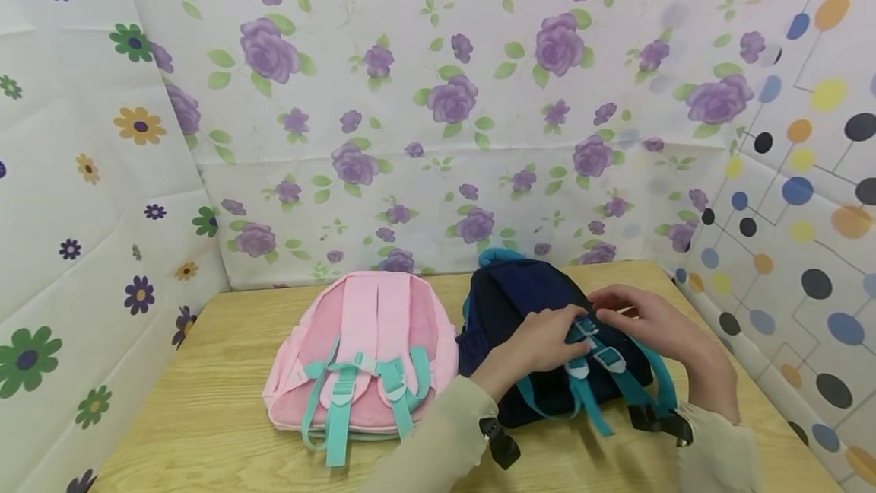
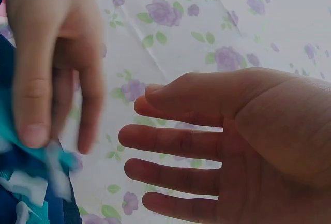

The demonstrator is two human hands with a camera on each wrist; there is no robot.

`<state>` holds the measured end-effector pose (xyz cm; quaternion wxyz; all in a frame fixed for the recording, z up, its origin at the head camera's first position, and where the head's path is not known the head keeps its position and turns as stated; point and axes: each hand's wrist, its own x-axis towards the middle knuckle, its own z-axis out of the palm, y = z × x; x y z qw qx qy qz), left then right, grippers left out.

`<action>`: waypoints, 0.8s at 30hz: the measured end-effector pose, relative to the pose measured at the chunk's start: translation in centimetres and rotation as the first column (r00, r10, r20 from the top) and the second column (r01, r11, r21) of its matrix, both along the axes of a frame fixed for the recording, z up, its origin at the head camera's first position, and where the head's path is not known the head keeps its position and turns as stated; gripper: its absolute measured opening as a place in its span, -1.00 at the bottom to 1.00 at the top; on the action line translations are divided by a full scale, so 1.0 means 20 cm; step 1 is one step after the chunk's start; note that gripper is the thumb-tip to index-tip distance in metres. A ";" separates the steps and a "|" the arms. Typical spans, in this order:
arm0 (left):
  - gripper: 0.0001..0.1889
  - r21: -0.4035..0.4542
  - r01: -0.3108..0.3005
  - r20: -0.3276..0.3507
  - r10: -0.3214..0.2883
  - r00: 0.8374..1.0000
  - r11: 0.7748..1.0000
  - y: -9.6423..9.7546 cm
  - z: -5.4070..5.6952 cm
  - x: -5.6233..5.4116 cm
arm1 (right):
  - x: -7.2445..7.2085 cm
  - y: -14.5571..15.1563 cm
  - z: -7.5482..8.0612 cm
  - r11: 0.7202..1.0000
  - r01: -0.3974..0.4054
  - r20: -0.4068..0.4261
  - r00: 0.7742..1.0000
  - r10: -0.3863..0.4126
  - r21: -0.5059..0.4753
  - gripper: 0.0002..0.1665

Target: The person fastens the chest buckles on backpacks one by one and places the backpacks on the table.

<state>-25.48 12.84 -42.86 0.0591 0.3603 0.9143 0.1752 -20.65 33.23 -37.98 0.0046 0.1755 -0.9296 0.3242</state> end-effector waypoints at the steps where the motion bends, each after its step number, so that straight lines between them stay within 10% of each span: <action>1: -0.42 -0.012 -0.021 -0.008 0.021 1.000 1.000 -0.01 -0.01 0.01 | 0.00 0.00 0.00 1.000 0.002 0.000 1.000 -0.002 0.000 -0.61; 14: -0.58 -0.155 -0.113 -0.158 0.088 0.984 0.981 -0.08 -0.06 0.07 | -0.03 -0.01 -0.04 1.000 0.005 0.021 1.000 -0.005 -0.002 -0.60; 24: -0.60 -0.054 -0.124 -0.133 0.116 0.984 0.991 -0.15 -0.08 0.06 | -0.07 -0.03 -0.09 1.000 -0.026 0.026 0.999 0.026 0.005 -0.63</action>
